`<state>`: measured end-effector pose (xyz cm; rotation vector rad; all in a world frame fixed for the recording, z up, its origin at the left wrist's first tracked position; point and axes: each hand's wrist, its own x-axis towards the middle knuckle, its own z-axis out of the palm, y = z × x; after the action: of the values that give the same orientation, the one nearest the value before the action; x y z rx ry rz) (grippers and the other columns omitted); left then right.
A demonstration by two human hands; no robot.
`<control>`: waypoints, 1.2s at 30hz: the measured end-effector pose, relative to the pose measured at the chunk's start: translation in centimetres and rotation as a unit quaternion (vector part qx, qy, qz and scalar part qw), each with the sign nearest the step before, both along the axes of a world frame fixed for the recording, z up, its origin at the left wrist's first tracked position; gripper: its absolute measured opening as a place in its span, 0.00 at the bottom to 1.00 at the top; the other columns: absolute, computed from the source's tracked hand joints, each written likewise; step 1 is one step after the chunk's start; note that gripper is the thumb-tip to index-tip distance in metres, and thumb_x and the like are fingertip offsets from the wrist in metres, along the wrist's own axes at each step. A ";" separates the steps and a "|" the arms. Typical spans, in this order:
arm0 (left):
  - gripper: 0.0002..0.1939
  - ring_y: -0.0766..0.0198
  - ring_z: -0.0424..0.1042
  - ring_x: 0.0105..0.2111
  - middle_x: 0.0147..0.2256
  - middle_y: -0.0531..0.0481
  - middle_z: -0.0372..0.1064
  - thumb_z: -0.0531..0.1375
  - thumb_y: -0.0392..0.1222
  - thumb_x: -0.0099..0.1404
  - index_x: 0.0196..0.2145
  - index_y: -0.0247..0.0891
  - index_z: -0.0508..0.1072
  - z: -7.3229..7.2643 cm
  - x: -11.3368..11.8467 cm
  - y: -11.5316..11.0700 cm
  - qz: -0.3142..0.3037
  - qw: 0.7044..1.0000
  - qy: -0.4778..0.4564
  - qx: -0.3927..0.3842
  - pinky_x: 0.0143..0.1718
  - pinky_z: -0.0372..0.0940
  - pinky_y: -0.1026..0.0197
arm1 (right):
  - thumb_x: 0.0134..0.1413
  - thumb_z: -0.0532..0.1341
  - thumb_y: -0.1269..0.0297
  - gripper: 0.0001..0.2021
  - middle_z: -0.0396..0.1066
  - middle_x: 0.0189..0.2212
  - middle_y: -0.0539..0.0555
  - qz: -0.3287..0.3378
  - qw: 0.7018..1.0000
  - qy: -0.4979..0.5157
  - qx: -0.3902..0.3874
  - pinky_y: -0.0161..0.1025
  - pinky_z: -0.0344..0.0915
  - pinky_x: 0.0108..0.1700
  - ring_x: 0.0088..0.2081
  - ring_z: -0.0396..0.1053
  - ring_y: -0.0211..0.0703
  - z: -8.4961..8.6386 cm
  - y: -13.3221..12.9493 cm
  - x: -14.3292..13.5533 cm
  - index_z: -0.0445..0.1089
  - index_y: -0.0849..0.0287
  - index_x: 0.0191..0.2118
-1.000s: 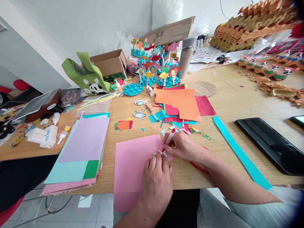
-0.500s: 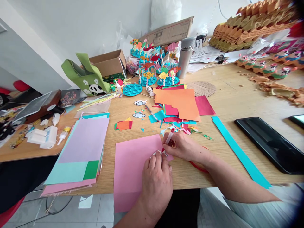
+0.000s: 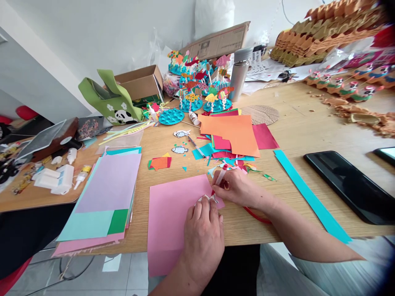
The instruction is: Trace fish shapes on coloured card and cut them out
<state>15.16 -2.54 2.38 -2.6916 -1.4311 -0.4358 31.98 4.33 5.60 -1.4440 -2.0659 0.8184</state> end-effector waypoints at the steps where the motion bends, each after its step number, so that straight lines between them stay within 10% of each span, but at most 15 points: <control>1: 0.18 0.54 0.67 0.45 0.50 0.38 0.68 0.53 0.35 0.67 0.53 0.28 0.68 0.0 0.0 0.0 0.002 1.000 0.000 -0.002 0.42 0.66 0.52 | 0.49 0.57 0.72 0.06 0.64 0.19 0.46 -0.001 1.000 -0.001 0.006 0.31 0.54 0.25 0.20 0.59 0.32 0.0 0.0 0.0 0.60 0.58 0.24; 36: 0.16 0.56 0.65 0.37 0.38 0.45 0.67 0.57 0.35 0.64 0.49 0.29 0.69 0.9 0.6 1.0 -0.008 1.000 0.021 -0.014 0.35 0.65 0.52 | 0.52 0.56 0.71 0.05 0.73 0.25 0.51 -0.080 0.996 0.040 0.025 0.34 0.60 0.27 0.23 0.66 0.36 -1.3 -1.2 0.1 0.66 0.58 0.27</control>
<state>15.76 -1.56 3.29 -2.7195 -1.4155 -0.3601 32.10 3.16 4.30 -1.5021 -1.8719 0.7425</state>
